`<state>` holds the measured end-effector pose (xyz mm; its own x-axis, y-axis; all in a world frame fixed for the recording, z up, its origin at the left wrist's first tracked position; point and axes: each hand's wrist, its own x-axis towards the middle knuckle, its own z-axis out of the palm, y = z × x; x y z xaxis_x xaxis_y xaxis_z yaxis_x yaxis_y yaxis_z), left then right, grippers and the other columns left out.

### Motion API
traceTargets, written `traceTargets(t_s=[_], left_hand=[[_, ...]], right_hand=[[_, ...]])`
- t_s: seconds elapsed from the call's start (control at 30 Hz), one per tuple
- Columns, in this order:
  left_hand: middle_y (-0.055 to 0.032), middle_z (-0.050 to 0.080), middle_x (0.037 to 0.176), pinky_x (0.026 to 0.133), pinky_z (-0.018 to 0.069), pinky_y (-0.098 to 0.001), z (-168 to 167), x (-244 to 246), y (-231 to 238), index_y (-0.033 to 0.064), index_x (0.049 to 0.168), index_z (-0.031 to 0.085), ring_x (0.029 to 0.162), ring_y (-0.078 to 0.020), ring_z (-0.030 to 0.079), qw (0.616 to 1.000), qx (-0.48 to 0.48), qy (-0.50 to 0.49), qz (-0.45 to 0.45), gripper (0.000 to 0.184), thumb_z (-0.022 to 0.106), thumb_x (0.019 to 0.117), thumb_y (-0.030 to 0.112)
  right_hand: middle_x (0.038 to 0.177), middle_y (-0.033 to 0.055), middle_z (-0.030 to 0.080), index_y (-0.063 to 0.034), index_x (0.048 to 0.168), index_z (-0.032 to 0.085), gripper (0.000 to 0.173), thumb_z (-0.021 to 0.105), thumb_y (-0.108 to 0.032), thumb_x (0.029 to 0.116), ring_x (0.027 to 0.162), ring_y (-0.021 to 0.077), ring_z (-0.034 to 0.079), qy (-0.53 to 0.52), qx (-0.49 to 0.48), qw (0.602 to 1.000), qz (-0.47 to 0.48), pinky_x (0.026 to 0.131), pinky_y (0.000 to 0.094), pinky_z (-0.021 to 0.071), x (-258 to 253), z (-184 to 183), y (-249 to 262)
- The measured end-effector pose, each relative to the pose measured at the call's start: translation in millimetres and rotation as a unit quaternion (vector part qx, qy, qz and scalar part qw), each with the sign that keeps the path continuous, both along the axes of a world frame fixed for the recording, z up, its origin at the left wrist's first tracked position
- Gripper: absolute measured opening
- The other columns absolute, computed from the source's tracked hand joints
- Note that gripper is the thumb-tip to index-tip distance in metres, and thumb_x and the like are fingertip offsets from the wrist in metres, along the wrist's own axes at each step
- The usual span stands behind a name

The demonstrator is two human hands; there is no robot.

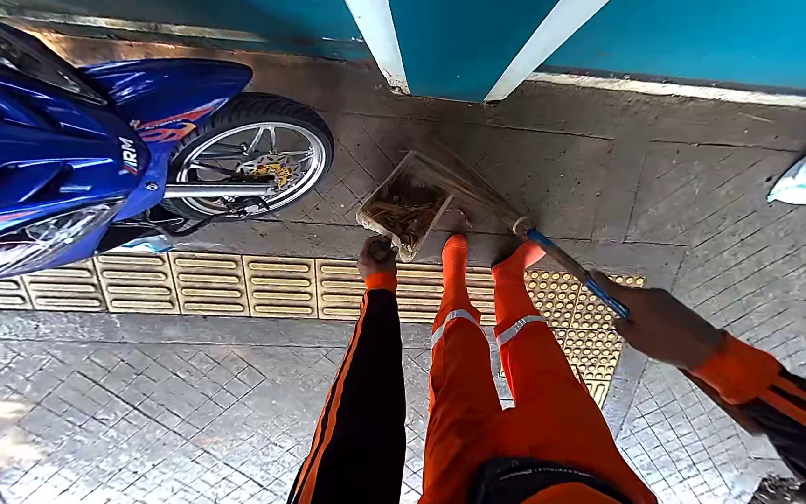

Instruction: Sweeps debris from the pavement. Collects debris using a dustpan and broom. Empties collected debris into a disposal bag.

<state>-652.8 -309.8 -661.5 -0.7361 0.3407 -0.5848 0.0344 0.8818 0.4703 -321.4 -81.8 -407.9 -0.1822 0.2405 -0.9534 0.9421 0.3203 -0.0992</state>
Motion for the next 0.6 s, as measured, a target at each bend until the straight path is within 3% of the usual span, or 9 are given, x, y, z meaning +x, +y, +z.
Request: traceTargets(t_s=[0.17, 0.23, 0.33, 0.37, 0.4, 0.43, 0.5, 0.53, 0.6], left_hand=[[-0.0135, 0.075, 0.109, 0.096, 0.0548, -0.0505, 1.2, -9.2, -0.9, 0.0088, 0.124, 0.068, 0.104, -0.0279, 0.072, 0.999, -0.023, -0.003, -0.033, 0.046, 0.086, 0.0819, 0.010], [-0.0140, 0.075, 0.111, 0.097, 0.0541, -0.0527, 4.7, -20.6, -2.0, 0.0098, 0.125, 0.068, 0.105, -0.0295, 0.071, 0.998, -0.032, -0.008, -0.062, 0.045, 0.084, 0.0830, 0.011], [-0.0168, 0.073, 0.115, 0.100, 0.0517, -0.0555, 13.0, -50.3, -8.2, 0.0068, 0.126, 0.067, 0.110, -0.0332, 0.069, 0.994, -0.013, -0.018, -0.107, 0.045, 0.083, 0.0839, 0.008], [-0.0181, 0.073, 0.116, 0.101, 0.0513, -0.0558, 14.4, -61.5, -16.0, 0.0047, 0.125, 0.067, 0.111, -0.0340, 0.069, 0.992, 0.005, -0.020, -0.125, 0.045, 0.083, 0.0831, 0.005], [-0.0186, 0.072, 0.118, 0.101, 0.0510, -0.0565, 15.0, -72.7, -25.9, 0.0040, 0.124, 0.067, 0.112, -0.0343, 0.068, 0.989, 0.022, -0.024, -0.148, 0.045, 0.083, 0.0824, 0.004], [-0.0186, 0.071, 0.120, 0.102, 0.0511, -0.0567, 15.3, -83.1, -34.7, 0.0038, 0.124, 0.067, 0.113, -0.0342, 0.068, 0.984, 0.030, -0.027, -0.174, 0.045, 0.083, 0.0821, 0.004], [-0.0188, 0.069, 0.126, 0.104, 0.0497, -0.0572, 19.7, -97.6, -42.5, 0.0032, 0.123, 0.066, 0.117, -0.0352, 0.067, 0.973, 0.025, -0.036, -0.226, 0.044, 0.083, 0.0820, 0.002], [-0.0190, 0.068, 0.129, 0.106, 0.0486, -0.0573, 21.3, -100.5, -42.9, 0.0029, 0.123, 0.066, 0.120, -0.0357, 0.065, 0.967, 0.014, -0.043, -0.249, 0.044, 0.083, 0.0822, 0.001], [-0.0174, 0.068, 0.130, 0.106, 0.0484, -0.0585, 16.1, -98.5, -43.9, 0.0049, 0.122, 0.068, 0.121, -0.0357, 0.065, 0.958, -0.019, -0.042, -0.284, 0.043, 0.082, 0.0819, 0.001]], right_hand=[[0.122, 0.0286, 0.065, -0.0071, 0.160, 0.027, 0.082, 0.066, -0.003, 0.0881, 0.114, 0.0455, 0.064, -0.022, -0.023, 0.999, 0.000, 0.095, 0.0616, 0.0514, -66.1, -95.9, -19.3], [0.124, 0.0285, 0.065, -0.0111, 0.165, 0.021, 0.088, 0.066, -0.004, 0.0896, 0.116, 0.0460, 0.064, -0.006, -0.070, 0.998, 0.003, 0.097, 0.0619, 0.0509, -58.0, -90.8, -49.6], [0.124, 0.0258, 0.067, -0.0190, 0.165, 0.025, 0.084, 0.067, -0.009, 0.0935, 0.109, 0.0415, 0.067, 0.017, -0.079, 0.991, -0.111, 0.097, 0.0589, 0.0517, -5.6, -34.6, -68.4], [0.120, 0.0239, 0.068, -0.0203, 0.164, 0.030, 0.082, 0.069, -0.010, 0.0922, 0.099, 0.0374, 0.069, 0.020, -0.069, 0.982, -0.175, 0.090, 0.0560, 0.0546, 19.6, -14.0, -75.7], [0.112, 0.0213, 0.069, -0.0202, 0.163, 0.034, 0.081, 0.071, -0.011, 0.0916, 0.082, 0.0314, 0.068, 0.021, -0.055, 0.967, -0.246, 0.076, 0.0511, 0.0577, 45.0, 3.4, -85.7], [0.099, 0.0179, 0.068, -0.0198, 0.162, 0.035, 0.080, 0.072, -0.010, 0.0914, 0.063, 0.0247, 0.062, 0.019, -0.037, 0.945, -0.325, 0.060, 0.0443, 0.0554, 66.2, 16.2, -96.6], [0.076, 0.0124, 0.062, -0.0180, 0.163, 0.033, 0.080, 0.070, -0.007, 0.0928, 0.043, 0.0175, 0.049, 0.001, 0.008, 0.887, -0.461, 0.040, 0.0356, 0.0461, 85.1, 22.5, -115.5], [0.070, 0.0111, 0.060, -0.0168, 0.163, 0.032, 0.078, 0.068, -0.006, 0.0943, 0.040, 0.0161, 0.047, -0.010, 0.024, 0.861, -0.508, 0.038, 0.0334, 0.0431, 82.3, 14.1, -122.4], [0.075, 0.0126, 0.061, -0.0138, 0.162, 0.033, 0.073, 0.066, -0.007, 0.0970, 0.046, 0.0171, 0.051, -0.034, 0.013, 0.837, -0.546, 0.044, 0.0342, 0.0467, 61.5, -21.4, -133.2]])
